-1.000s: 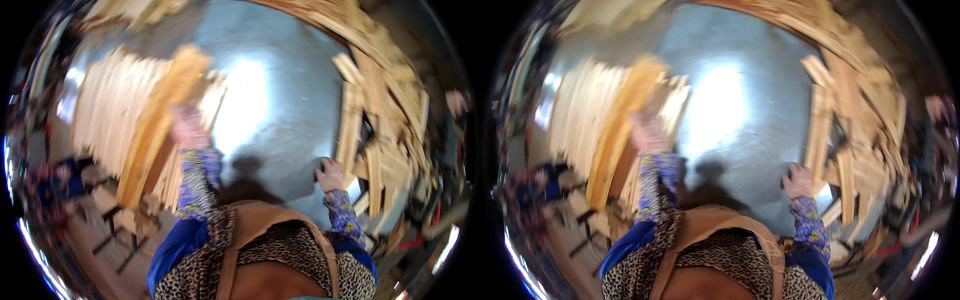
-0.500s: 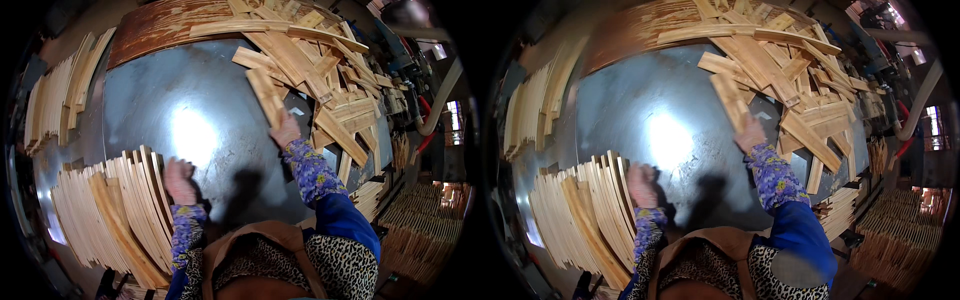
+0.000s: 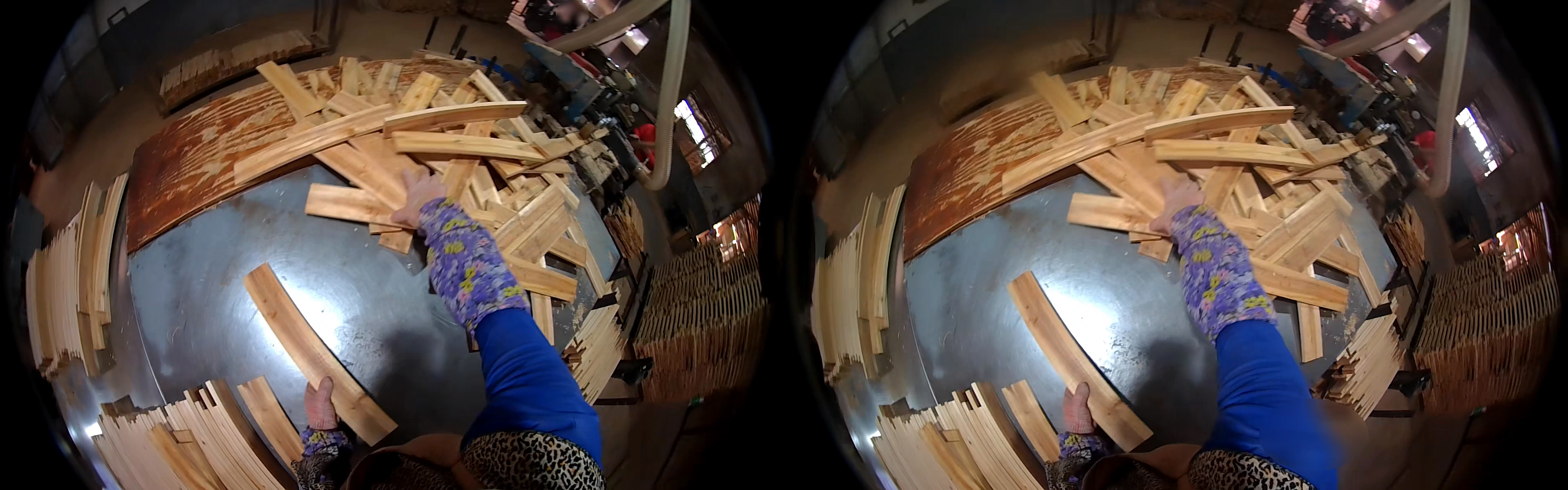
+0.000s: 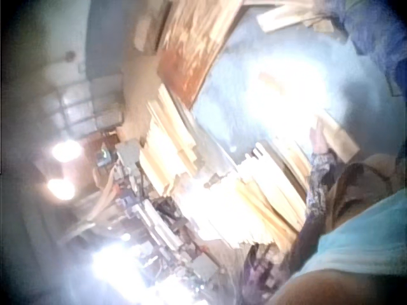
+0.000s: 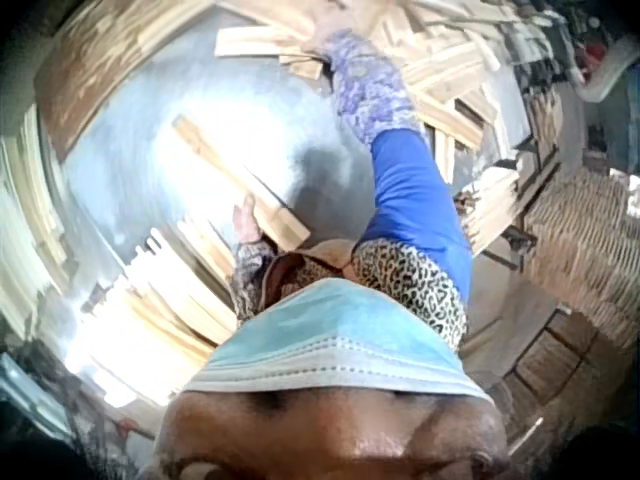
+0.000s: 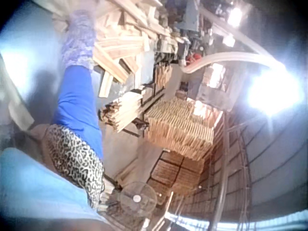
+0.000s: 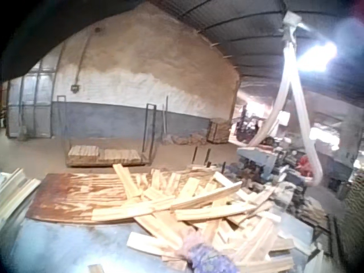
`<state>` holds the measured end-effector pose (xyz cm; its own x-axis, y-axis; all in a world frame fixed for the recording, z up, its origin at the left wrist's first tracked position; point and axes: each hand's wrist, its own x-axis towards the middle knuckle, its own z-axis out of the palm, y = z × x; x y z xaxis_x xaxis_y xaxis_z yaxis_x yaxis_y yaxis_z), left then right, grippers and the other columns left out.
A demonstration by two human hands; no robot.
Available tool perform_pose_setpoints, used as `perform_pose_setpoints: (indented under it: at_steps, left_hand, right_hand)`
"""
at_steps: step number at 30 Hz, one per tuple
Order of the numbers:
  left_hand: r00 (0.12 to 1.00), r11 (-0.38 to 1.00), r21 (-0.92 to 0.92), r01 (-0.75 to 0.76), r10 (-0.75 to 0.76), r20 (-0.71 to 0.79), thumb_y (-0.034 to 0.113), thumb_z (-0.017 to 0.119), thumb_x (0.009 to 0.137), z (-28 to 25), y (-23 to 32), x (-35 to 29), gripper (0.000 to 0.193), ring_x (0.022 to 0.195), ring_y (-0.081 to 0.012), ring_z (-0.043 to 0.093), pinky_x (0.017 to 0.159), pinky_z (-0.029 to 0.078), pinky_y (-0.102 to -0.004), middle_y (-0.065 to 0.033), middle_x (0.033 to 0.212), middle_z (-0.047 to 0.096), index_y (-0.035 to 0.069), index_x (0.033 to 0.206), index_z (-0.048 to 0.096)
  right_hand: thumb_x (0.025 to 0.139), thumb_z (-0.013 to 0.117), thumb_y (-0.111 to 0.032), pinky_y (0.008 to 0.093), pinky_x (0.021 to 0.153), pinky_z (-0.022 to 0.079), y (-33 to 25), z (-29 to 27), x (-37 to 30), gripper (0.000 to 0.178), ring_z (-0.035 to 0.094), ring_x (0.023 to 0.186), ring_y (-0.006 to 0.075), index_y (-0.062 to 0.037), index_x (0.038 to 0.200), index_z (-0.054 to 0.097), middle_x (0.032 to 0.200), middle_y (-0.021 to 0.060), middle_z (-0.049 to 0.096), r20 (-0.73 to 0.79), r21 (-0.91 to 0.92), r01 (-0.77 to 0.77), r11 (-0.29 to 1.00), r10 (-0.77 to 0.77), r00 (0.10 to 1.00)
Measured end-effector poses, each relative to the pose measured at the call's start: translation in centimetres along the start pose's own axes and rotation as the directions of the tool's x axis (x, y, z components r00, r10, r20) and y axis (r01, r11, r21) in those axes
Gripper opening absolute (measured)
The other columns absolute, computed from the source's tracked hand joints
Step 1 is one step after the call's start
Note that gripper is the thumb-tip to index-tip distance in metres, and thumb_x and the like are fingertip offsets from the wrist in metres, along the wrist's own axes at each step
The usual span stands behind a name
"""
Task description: The person repeatedly picks up thin wooden planks from a scattered pile on a metal table and places them into a neat, aligned stack. The person handles the planks one by one or in small groups, continuously building the stack throughout the clip.
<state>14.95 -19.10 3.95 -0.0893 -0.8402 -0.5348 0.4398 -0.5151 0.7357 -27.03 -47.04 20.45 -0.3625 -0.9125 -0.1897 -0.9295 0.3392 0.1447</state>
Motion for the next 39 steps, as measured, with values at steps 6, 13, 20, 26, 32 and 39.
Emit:
perform_pose_setpoints:
  at_steps: [6,13,20,26,32,39]
  left_hand:
    - [0.97,0.867,0.497,-0.045,0.157,-0.185,0.023,0.069,0.101,-1.7,4.5,-4.4,0.05,0.116,-0.0248,0.069,0.103,0.054,-0.0375,-0.0171,0.131,0.072,-0.011,0.138,0.061]
    - [0.894,0.475,0.856,0.201,0.267,-0.358,0.043,0.063,0.102,-5.4,4.7,-10.5,0.084,0.141,-0.0459,0.054,0.119,0.042,-0.0482,-0.0351,0.153,0.053,-0.01,0.162,0.037]
    - [0.878,0.385,0.902,0.194,0.343,-0.335,0.028,0.058,0.103,-4.2,4.3,-12.6,0.077,0.146,-0.0464,0.052,0.126,0.04,-0.046,-0.0338,0.161,0.047,-0.012,0.163,0.031]
    - [0.911,0.397,0.855,0.334,0.096,-0.401,0.027,0.06,0.105,-0.3,5.1,-15.4,0.064,0.136,-0.042,0.064,0.12,0.049,-0.0483,-0.0289,0.151,0.06,-0.003,0.159,0.044]
    - [0.926,-0.066,0.932,-0.356,0.113,0.362,0.043,0.061,0.104,-4.1,2.5,-18.9,0.049,0.124,-0.0419,0.063,0.109,0.048,-0.0505,-0.0212,0.135,0.063,0.004,0.133,0.062]
    - [0.823,-0.669,0.489,-0.559,-0.521,0.227,0.059,0.057,0.104,-12.5,10.9,-22.6,0.06,0.129,-0.0272,0.055,0.118,0.035,-0.0506,-0.0095,0.124,0.072,0.008,0.122,0.08]
  right_hand:
    - [0.081,0.082,-0.048,0.0571,0.12,0.043,-2.0,5.5,-9.2,0.107,0.044,0.15,0.0448,-0.0179,0.171,0.033,0.162,0.0283,0.045,0.037,0.151,-0.013,0.988,0.007,0.999]
    - [0.079,0.078,-0.023,0.0529,0.113,0.05,1.4,14.9,-33.2,0.071,0.057,0.133,0.0472,-0.0144,0.147,0.057,0.151,0.0262,0.055,0.015,0.445,0.173,0.879,-0.201,0.98]
    - [0.081,0.071,-0.02,0.0444,0.114,0.049,7.6,17.0,-42.6,0.083,0.06,0.133,0.0396,-0.0105,0.16,0.049,0.149,0.0234,0.059,0.086,0.693,0.233,0.682,-0.399,0.913]
    - [0.094,0.059,-0.018,0.0327,0.114,0.046,-3.4,16.9,-41.4,0.076,0.061,0.132,0.0204,-0.0009,0.166,0.042,0.147,0.014,0.065,0.363,0.895,-0.091,0.436,-0.595,0.717]
    - [0.095,0.076,-0.028,0.0401,0.106,0.054,-17.1,15.7,-42.7,0.063,0.07,0.12,0.0295,0.0016,0.148,0.058,0.131,0.0206,0.073,0.248,0.953,-0.117,0.279,-0.502,0.829]
    - [0.093,0.077,-0.022,0.0402,0.101,0.059,-20.9,13.8,-43.9,0.057,0.074,0.109,0.0308,0.0023,0.142,0.062,0.119,0.02,0.076,0.35,0.925,-0.214,0.314,-0.481,0.804]
